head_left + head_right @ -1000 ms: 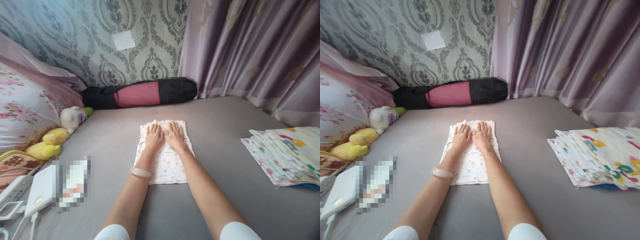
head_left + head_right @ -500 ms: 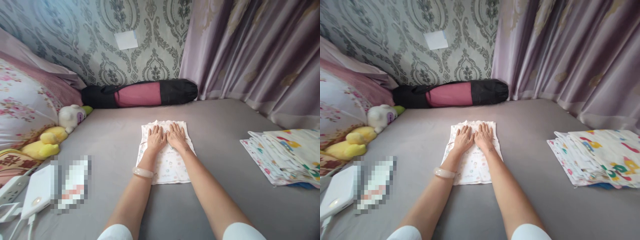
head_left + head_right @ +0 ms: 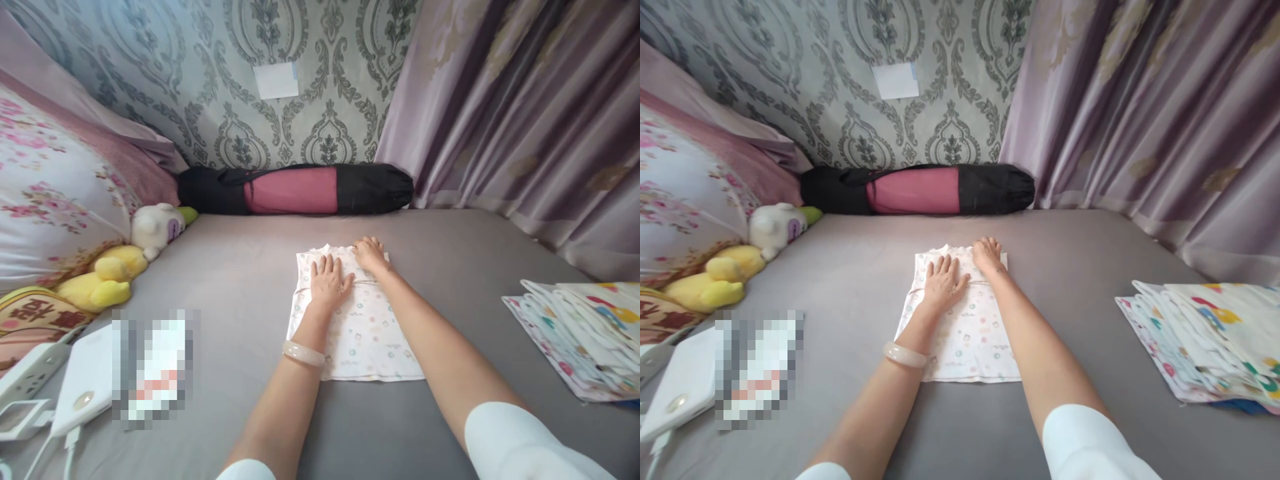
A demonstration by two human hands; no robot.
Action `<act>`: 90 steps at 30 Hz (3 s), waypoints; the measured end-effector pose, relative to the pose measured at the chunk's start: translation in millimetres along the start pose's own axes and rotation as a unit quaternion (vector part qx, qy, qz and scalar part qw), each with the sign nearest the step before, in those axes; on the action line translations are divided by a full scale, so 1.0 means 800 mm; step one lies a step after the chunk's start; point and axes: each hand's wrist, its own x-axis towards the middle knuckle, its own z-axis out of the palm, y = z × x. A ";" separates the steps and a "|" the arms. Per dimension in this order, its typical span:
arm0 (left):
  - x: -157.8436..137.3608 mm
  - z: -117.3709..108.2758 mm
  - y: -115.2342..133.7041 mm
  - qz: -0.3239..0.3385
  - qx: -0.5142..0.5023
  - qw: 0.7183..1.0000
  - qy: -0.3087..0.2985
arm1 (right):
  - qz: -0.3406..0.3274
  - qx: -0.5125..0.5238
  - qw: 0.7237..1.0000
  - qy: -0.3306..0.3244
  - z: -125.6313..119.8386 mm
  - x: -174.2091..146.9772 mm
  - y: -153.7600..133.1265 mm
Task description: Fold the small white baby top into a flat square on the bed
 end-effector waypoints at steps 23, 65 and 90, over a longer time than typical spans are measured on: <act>0.005 -0.009 0.003 -0.097 -0.015 0.995 0.012 | -0.123 0.045 0.991 0.023 0.018 0.020 -0.072; -0.011 -0.025 -0.057 0.021 0.060 0.996 -0.069 | -0.064 0.032 0.997 0.014 0.027 -0.094 0.039; -0.083 -0.063 -0.108 -0.154 -0.215 0.964 0.039 | 0.186 0.587 0.788 0.002 -0.007 -0.192 0.089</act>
